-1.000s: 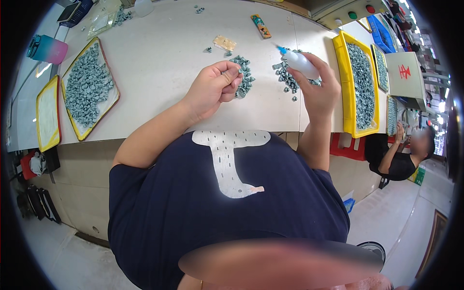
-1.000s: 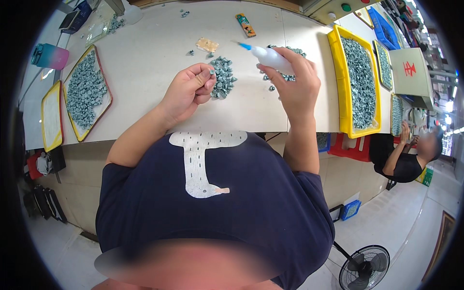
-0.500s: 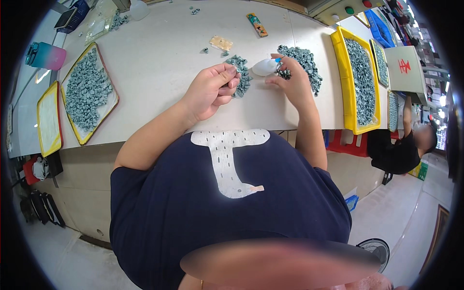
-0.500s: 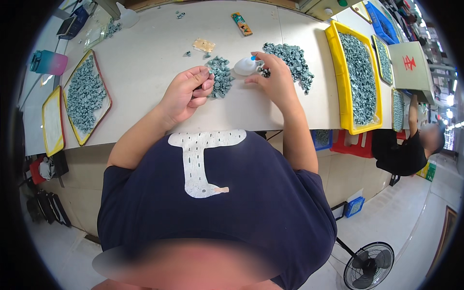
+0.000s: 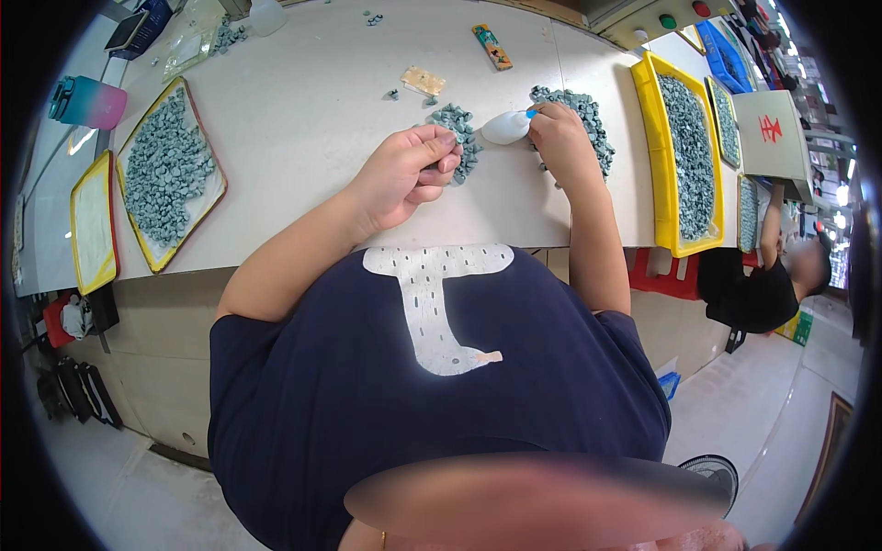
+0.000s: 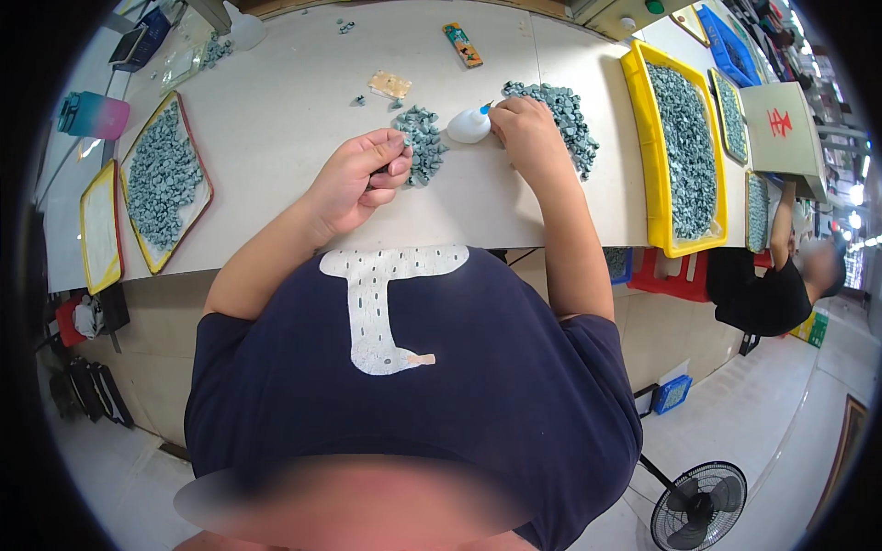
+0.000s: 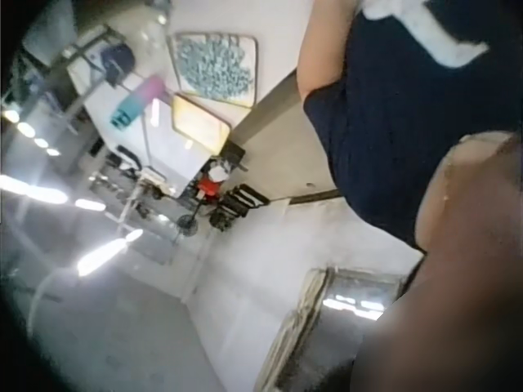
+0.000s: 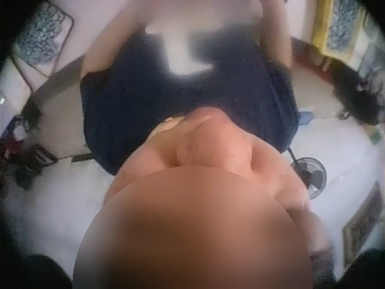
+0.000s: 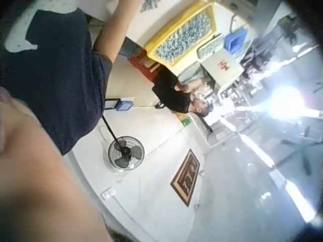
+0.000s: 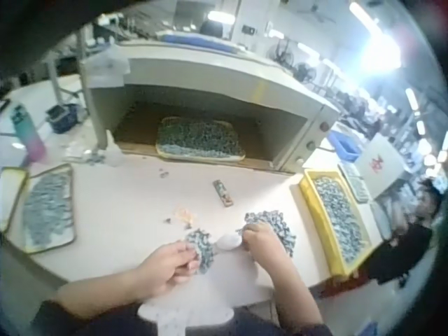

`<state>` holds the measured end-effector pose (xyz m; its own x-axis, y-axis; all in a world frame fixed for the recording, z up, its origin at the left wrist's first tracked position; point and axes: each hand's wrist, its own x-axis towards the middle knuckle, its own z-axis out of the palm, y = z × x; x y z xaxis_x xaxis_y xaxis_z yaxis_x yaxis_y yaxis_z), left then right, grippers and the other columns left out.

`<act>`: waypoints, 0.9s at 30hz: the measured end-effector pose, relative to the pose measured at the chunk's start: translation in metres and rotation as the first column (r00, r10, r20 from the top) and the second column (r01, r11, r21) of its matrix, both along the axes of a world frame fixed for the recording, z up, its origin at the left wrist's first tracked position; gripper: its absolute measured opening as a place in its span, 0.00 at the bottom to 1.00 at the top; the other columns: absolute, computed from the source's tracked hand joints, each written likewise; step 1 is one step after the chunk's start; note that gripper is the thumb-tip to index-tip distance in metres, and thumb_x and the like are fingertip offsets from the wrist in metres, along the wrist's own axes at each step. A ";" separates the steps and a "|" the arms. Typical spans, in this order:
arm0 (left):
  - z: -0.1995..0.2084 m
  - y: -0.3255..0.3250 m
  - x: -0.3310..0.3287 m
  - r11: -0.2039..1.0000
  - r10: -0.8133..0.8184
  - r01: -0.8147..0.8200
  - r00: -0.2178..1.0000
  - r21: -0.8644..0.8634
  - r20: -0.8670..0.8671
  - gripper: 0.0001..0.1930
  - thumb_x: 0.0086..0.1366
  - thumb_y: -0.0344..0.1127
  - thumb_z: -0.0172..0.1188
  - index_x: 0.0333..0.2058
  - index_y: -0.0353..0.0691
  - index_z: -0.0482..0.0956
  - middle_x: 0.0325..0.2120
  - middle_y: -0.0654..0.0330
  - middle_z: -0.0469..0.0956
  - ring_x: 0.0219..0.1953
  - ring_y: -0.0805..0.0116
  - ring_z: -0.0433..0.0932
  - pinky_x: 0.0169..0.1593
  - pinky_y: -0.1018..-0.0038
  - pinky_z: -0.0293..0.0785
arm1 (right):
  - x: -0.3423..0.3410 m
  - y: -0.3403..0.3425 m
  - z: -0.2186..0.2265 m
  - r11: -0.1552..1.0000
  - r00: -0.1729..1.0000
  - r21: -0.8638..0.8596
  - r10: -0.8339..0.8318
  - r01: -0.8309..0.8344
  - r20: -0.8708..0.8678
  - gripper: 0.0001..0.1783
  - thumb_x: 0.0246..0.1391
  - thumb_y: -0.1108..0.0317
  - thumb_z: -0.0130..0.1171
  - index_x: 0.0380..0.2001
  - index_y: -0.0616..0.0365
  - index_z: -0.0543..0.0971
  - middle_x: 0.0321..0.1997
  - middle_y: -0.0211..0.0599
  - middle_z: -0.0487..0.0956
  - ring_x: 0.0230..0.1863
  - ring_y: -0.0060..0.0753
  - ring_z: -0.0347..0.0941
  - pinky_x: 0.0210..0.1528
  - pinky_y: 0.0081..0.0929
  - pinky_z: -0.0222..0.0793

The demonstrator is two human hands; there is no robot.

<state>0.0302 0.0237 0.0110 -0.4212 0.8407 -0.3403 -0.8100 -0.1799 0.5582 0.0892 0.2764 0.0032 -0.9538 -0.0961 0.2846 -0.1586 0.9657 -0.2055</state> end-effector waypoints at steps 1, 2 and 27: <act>0.000 0.000 0.000 1.000 -0.003 0.003 1.000 -0.004 0.006 0.06 0.69 0.34 0.49 0.35 0.37 0.69 0.24 0.67 0.67 0.18 0.85 0.53 0.17 0.87 0.47 | 0.000 0.000 0.001 0.998 1.000 -0.057 -0.018 0.018 -0.013 0.08 0.49 0.74 0.59 0.34 0.60 0.81 0.36 0.39 0.80 0.38 0.40 0.74 0.44 0.31 0.69; 0.001 0.000 0.000 1.000 -0.009 0.009 1.000 0.000 0.008 0.06 0.69 0.34 0.49 0.35 0.37 0.69 0.24 0.67 0.67 0.18 0.85 0.54 0.17 0.87 0.47 | 0.000 0.000 0.002 0.992 0.999 -0.113 -0.052 0.052 0.001 0.09 0.51 0.73 0.59 0.36 0.60 0.82 0.35 0.40 0.80 0.36 0.39 0.75 0.43 0.30 0.70; -0.002 -0.002 -0.003 0.991 0.033 -0.041 0.998 0.124 0.059 0.08 0.71 0.35 0.47 0.36 0.37 0.69 0.24 0.68 0.65 0.22 0.84 0.56 0.18 0.88 0.48 | 0.045 -0.044 0.021 0.841 0.996 -0.541 -0.043 -0.009 -0.083 0.07 0.52 0.77 0.59 0.36 0.63 0.81 0.32 0.38 0.78 0.28 0.31 0.76 0.31 0.23 0.72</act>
<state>0.0270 0.0214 0.0093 -0.4359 0.8624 -0.2573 -0.8312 -0.2760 0.4827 0.1344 0.2319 0.0239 -0.9222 0.1138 0.3695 -0.1854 0.7085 -0.6809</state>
